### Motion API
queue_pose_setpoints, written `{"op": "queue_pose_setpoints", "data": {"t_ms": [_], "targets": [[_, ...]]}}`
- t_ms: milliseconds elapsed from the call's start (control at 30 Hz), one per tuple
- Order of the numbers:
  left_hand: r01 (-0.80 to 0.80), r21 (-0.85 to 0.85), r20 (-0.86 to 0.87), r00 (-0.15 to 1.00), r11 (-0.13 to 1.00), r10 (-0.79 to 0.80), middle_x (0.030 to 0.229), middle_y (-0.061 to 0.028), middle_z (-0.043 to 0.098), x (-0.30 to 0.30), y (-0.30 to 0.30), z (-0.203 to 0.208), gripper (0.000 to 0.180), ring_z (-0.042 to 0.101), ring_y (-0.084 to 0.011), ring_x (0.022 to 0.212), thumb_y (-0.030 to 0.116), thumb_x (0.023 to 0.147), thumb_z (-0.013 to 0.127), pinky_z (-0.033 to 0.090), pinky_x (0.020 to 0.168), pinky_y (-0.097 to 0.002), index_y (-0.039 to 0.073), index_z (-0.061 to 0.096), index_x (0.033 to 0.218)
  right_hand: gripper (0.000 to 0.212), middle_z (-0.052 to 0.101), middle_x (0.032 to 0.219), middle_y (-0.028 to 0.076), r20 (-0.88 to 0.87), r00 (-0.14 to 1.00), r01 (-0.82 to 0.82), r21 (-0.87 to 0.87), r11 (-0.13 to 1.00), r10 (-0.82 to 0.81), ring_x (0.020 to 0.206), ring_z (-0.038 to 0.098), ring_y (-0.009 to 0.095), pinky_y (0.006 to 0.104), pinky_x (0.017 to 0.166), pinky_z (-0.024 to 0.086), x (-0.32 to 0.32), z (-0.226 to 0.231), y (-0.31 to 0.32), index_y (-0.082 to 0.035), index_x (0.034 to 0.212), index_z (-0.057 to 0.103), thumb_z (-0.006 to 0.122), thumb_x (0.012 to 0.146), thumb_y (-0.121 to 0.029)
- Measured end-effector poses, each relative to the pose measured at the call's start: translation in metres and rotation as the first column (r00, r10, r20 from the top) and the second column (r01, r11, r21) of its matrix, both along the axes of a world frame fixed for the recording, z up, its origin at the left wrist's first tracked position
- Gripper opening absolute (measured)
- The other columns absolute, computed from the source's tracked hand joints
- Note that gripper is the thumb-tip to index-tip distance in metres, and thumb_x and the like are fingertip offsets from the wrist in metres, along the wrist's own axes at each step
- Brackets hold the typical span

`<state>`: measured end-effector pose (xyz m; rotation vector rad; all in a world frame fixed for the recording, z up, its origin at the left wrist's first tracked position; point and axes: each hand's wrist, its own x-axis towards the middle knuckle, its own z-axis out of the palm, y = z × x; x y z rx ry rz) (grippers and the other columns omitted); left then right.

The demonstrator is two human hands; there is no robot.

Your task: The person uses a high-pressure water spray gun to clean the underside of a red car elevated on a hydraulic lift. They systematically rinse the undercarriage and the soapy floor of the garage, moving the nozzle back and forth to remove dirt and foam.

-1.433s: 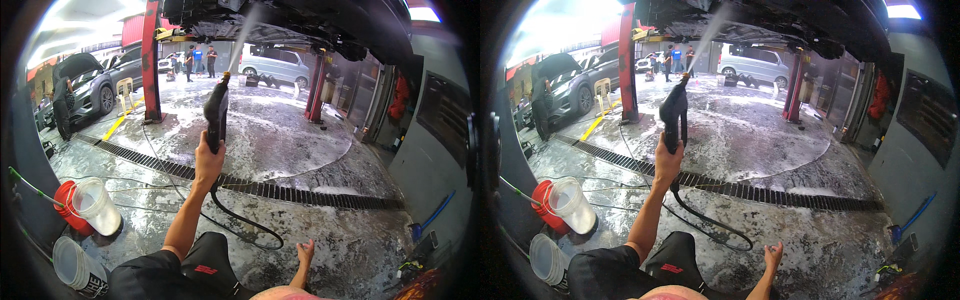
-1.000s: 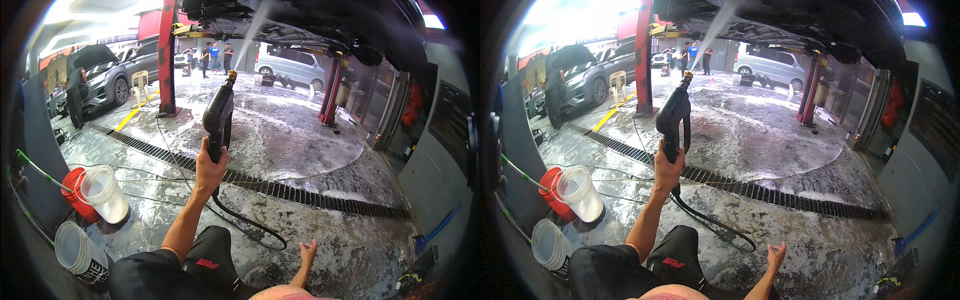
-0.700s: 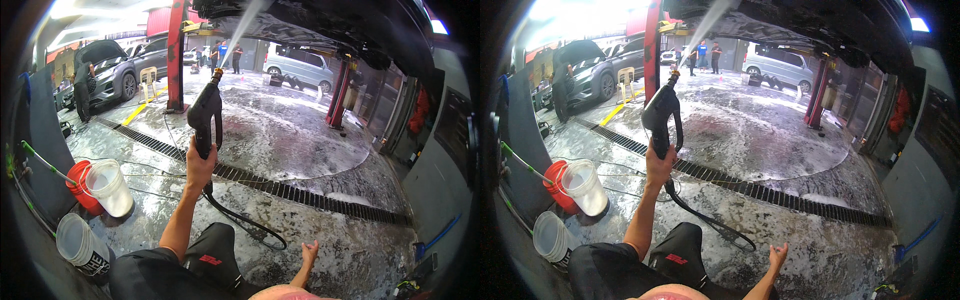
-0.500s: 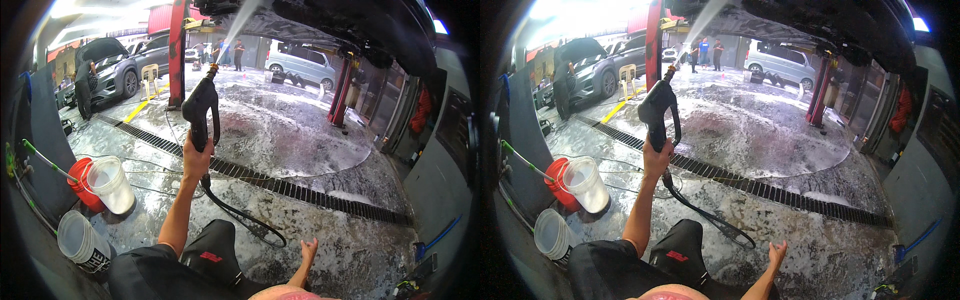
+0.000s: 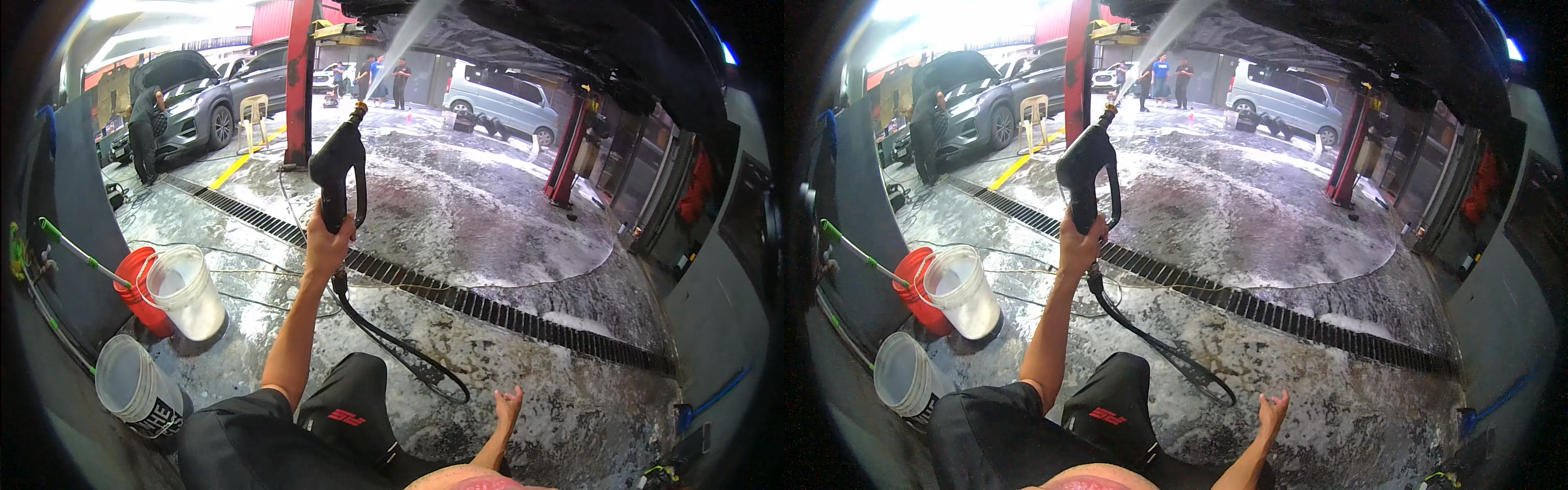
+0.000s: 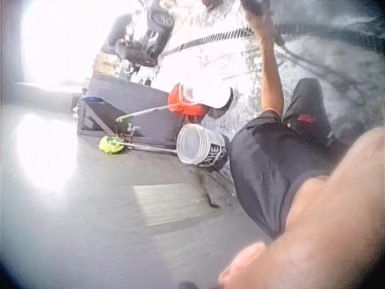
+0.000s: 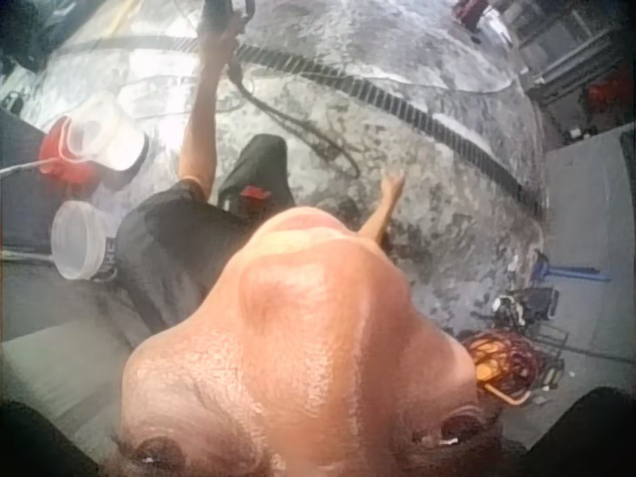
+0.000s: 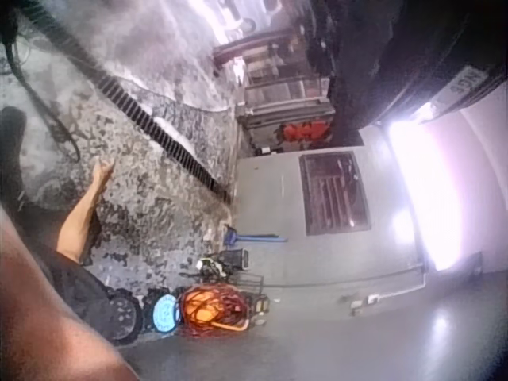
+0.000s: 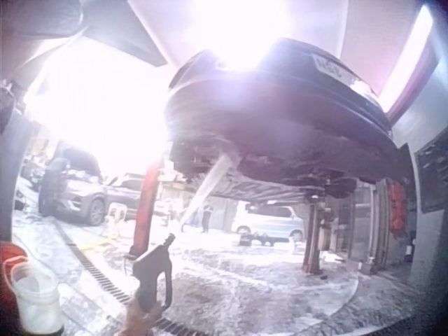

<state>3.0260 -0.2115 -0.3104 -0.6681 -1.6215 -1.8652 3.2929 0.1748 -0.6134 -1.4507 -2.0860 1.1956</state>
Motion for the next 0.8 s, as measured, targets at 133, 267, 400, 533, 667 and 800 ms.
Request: {"op": "queue_pose_setpoints", "data": {"t_ms": [133,267,400,533,667,800], "targets": [[-0.025,0.008,0.101,0.995,1.0,0.024,0.066,-0.0035,0.06,-0.033,0.0,-0.006,0.017,0.057,-0.0103,0.054,0.008,0.089,0.064,0.044,0.048,-0.026,0.003,0.051,0.1,0.076,0.057,0.132,0.012,-0.019,0.999,0.04,-0.07,0.997,-0.041,0.12,0.056,0.034,0.0513,0.094,0.049,-0.001,0.0,-0.001,-0.015,0.15,0.032,0.074,0.088,-0.025],[-0.03,0.091,0.085,0.996,0.995,0.022,0.065,-0.0038,0.06,-0.085,-0.008,-0.006,0.019,0.055,-0.0096,0.048,0.008,0.088,0.065,0.039,0.039,-0.0249,0.005,0.051,0.1,0.075,0.057,0.131,0.012,-0.03,0.999,0.012,-0.054,0.998,-0.013,0.119,0.056,0.034,0.0509,0.092,0.05,-0.002,0.004,-0.01,-0.015,0.15,0.032,0.073,0.089,-0.024],[-0.007,0.07,0.146,0.989,0.998,-0.004,0.065,-0.0037,0.06,-0.142,-0.012,0.008,0.023,0.054,-0.0104,0.045,0.01,0.088,0.068,0.038,0.035,-0.0247,0.006,0.05,0.1,0.075,0.057,0.131,0.012,0.026,0.999,0.026,-0.064,0.998,-0.024,0.118,0.056,0.034,0.0514,0.092,0.05,-0.001,0.019,-0.017,-0.015,0.15,0.032,0.074,0.088,-0.024],[0.021,0.118,0.123,0.992,0.993,-0.036,0.063,-0.0039,0.058,-0.174,-0.004,0.031,0.022,0.057,-0.0111,0.048,0.01,0.087,0.068,0.04,0.035,-0.0247,0.007,0.049,0.097,0.076,0.058,0.129,0.012,0.052,0.998,0.025,-0.01,1.0,-0.024,0.118,0.057,0.034,0.0518,0.093,0.05,-0.001,0.01,-0.012,-0.015,0.15,0.032,0.075,0.087,-0.024],[0.082,0.102,0.158,0.983,0.991,-0.097,0.065,-0.0039,0.058,-0.199,0.008,0.052,0.019,0.058,-0.0112,0.05,0.009,0.085,0.066,0.04,0.036,-0.0247,0.007,0.05,0.095,0.077,0.059,0.127,0.011,0.086,0.996,0.035,-0.008,0.999,-0.035,0.117,0.057,0.034,0.0513,0.094,0.049,-0.003,0.004,-0.012,-0.015,0.15,0.033,0.075,0.087,-0.024],[0.127,0.095,0.113,0.984,0.987,-0.137,0.067,-0.0029,0.057,-0.218,0.026,0.069,0.015,0.06,-0.0116,0.054,0.007,0.086,0.063,0.042,0.037,-0.0248,0.007,0.051,0.095,0.079,0.059,0.124,0.011,0.074,0.997,0.013,0.023,1.0,-0.014,0.115,0.058,0.033,0.0509,0.094,0.049,-0.002,-0.002,-0.012,-0.014,0.15,0.033,0.076,0.085,-0.026]]}}
